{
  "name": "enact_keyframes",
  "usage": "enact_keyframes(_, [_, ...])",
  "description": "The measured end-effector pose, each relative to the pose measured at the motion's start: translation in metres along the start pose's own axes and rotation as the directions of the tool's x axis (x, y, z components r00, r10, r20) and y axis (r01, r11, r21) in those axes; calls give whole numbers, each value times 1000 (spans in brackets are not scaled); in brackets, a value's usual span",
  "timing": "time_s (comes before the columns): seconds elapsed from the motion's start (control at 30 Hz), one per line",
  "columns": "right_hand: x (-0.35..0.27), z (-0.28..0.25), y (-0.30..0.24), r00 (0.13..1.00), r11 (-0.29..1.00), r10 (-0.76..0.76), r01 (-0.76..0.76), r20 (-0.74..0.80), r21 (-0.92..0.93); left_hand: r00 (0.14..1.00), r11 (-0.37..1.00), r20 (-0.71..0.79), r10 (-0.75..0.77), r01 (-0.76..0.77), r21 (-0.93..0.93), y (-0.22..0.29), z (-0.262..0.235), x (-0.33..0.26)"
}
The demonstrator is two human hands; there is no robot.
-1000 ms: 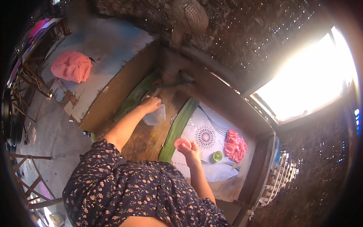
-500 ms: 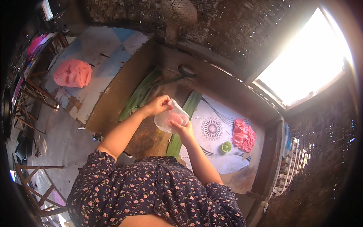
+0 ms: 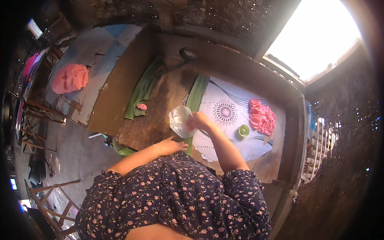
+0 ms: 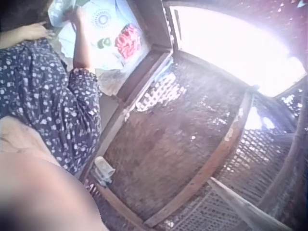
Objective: The person repeatedly takes small pieces of pink dough, rolls them between the palms, and shapes them into flower-like forms using a small plastic mold. The finished pieces are placed on a patterned mat on the table.
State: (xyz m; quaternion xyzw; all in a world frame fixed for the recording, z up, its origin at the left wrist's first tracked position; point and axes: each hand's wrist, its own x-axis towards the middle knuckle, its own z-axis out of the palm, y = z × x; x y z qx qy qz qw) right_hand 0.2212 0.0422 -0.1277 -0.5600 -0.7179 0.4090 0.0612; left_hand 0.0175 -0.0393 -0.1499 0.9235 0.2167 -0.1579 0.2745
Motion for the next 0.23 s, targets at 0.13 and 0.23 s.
enact_keyframes(0.13, [11, 19, 9, 994, 953, -71, 43, -84, -299, 1000, 993, 14, 14, -16, 114, 3, 1, -4])
enact_keyframes(0.23, [18, 31, 14, 971, 889, -145, 44, -189, -455, 997, 990, 77, -25, 14, 141, 6, -2, -4])
